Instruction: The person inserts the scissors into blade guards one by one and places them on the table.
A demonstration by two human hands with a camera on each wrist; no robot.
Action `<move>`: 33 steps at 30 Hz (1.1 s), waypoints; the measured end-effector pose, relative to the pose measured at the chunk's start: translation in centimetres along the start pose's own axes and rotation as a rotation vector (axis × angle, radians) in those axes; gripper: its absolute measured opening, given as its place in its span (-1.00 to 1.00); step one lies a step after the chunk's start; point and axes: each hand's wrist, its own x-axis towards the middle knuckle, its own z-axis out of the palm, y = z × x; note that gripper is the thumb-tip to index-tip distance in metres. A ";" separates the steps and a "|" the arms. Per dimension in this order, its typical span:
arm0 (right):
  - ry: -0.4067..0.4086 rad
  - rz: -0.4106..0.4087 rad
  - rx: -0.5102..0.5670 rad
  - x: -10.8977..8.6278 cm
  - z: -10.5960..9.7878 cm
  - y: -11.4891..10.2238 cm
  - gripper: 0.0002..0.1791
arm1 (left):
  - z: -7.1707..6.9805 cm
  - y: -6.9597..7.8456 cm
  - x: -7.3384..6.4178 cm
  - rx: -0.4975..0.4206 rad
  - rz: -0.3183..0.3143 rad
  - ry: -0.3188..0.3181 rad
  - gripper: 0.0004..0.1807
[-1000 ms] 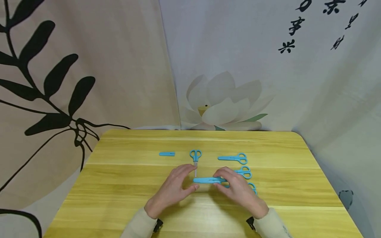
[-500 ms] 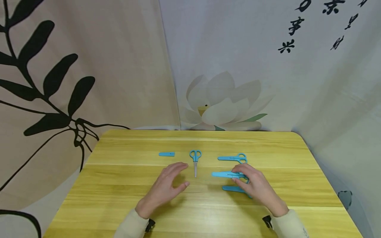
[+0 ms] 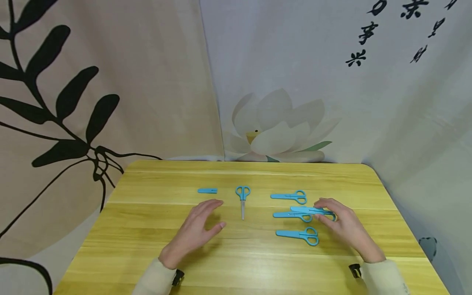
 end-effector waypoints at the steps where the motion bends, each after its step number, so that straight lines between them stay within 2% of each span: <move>1: -0.005 0.006 0.002 -0.1 -0.2 0.5 -0.65 | 0.0 -0.1 0.0 0.004 0.002 0.002 -0.32; 16: -0.108 0.136 -0.048 -1.1 -3.0 5.5 -0.73 | -0.3 -0.5 -0.6 0.011 0.009 0.017 -0.35; 27: -0.187 0.215 -0.046 -0.8 -2.7 7.5 -0.72 | -0.3 -0.9 -0.7 0.020 0.017 0.013 -0.36; 33: -0.206 0.214 -0.047 -0.3 -2.4 8.4 -0.72 | -0.5 -1.0 -0.9 0.025 0.012 0.014 -0.35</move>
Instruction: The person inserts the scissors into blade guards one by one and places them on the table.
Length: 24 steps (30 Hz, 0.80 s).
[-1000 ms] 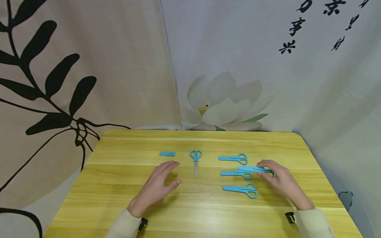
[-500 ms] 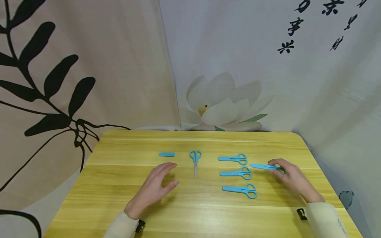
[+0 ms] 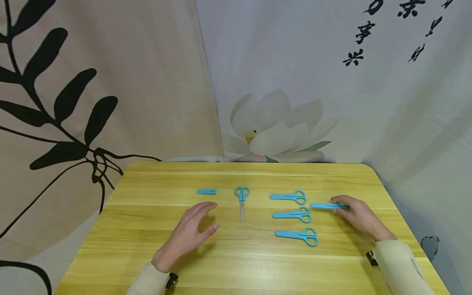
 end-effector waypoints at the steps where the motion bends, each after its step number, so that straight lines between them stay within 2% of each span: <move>1: -0.002 -0.002 0.002 0.1 0.0 0.1 -0.73 | 0.0 0.0 0.0 -0.002 0.000 0.000 -0.35; 6: -0.017 0.011 0.005 0.6 0.1 0.5 -0.75 | -0.1 -0.1 -0.1 -0.002 -0.002 -0.003 -0.35; 16: -0.082 0.053 0.028 1.1 0.0 0.5 -0.66 | 0.0 -0.3 -0.1 0.001 -0.005 -0.002 -0.36; 24: -0.087 0.033 0.032 1.2 0.2 0.5 -0.89 | -0.1 -0.2 0.0 0.000 -0.005 -0.004 -0.35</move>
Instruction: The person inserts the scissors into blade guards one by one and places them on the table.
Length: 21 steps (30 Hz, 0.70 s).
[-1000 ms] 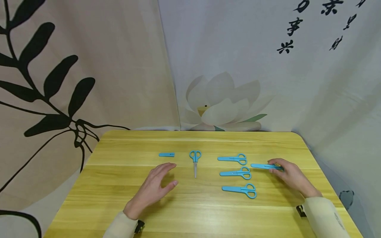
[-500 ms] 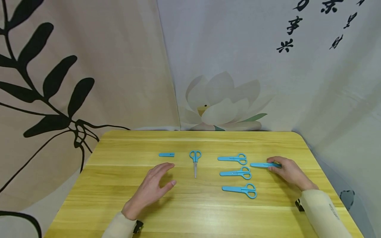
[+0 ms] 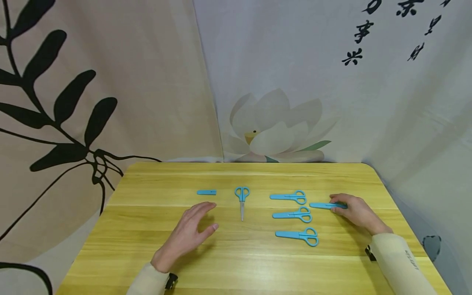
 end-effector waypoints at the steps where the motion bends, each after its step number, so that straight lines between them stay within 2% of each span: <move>1: 0.000 0.001 0.000 0.0 0.0 0.0 -0.90 | 0.0 0.0 0.0 -0.001 0.000 0.000 -0.35; 11: -0.011 0.013 -0.003 0.0 0.1 0.6 -0.87 | 0.0 0.2 0.1 0.000 -0.004 0.001 -0.36; 21: -0.029 0.054 0.051 -0.3 0.1 0.3 -0.77 | 0.1 0.3 0.1 0.007 -0.023 -0.010 -0.35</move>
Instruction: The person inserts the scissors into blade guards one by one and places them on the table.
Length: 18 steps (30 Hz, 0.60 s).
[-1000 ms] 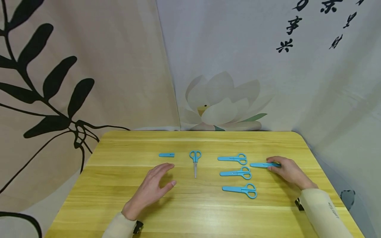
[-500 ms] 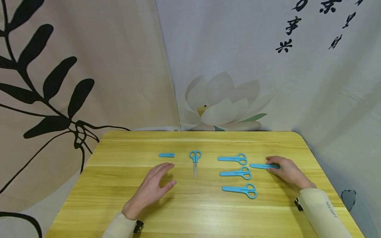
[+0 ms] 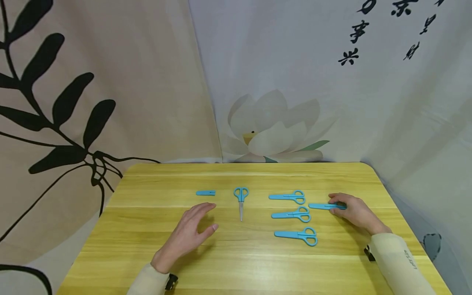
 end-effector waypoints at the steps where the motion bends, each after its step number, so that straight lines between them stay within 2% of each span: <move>1: -0.005 -0.003 -0.002 0.1 0.0 0.0 -0.72 | 0.0 0.0 0.0 0.002 -0.002 -0.001 -0.35; 8: -0.019 0.060 0.018 -0.2 -0.3 -0.1 -0.33 | -0.5 -0.6 -0.1 0.015 -0.014 -0.011 -0.34; 13: 0.049 0.082 0.040 -0.8 -0.8 -0.6 -0.31 | -1.2 -1.2 -0.1 0.033 -0.013 -0.011 -0.33; 18: 0.125 0.074 0.099 -1.7 -0.8 -2.5 -0.33 | -1.6 -2.0 0.3 0.052 0.011 0.003 -0.33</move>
